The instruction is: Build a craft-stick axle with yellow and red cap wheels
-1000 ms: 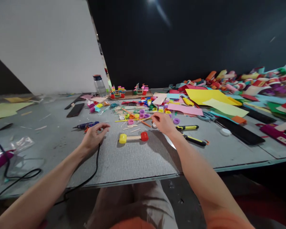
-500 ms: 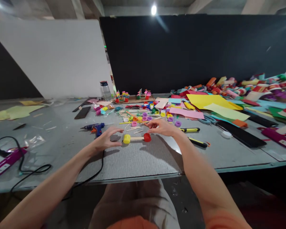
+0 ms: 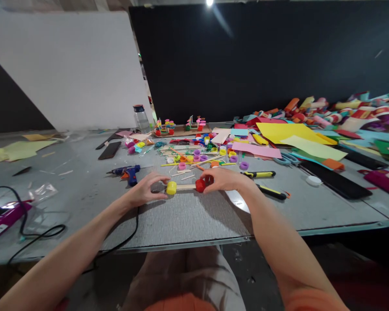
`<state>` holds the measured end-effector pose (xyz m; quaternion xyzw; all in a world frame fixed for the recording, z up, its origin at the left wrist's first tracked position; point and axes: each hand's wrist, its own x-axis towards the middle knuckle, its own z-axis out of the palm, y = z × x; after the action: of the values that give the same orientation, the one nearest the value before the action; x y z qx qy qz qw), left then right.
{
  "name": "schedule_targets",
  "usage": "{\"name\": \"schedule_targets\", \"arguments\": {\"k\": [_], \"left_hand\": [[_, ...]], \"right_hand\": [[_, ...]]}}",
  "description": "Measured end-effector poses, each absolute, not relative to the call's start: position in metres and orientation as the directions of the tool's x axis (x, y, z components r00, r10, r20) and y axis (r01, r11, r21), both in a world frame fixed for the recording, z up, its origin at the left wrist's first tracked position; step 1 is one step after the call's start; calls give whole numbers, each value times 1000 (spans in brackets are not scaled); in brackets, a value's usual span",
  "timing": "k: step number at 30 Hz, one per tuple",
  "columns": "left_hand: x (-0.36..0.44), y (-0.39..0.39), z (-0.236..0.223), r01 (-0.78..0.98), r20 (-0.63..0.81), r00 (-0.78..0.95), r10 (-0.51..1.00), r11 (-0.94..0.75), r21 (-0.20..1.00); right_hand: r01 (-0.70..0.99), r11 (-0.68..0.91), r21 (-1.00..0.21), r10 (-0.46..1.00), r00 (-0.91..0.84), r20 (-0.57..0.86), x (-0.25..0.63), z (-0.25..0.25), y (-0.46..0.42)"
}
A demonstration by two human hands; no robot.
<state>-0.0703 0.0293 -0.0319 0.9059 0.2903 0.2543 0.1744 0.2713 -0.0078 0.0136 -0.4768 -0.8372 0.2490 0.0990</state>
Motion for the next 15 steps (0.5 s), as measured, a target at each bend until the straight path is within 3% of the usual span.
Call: {"name": "schedule_targets", "arguments": {"k": [15], "left_hand": [[-52,23,-32,448,377,651,659,-735,509]], "right_hand": [[715,429,-553,849,-528,-25,267,1,-3]]}}
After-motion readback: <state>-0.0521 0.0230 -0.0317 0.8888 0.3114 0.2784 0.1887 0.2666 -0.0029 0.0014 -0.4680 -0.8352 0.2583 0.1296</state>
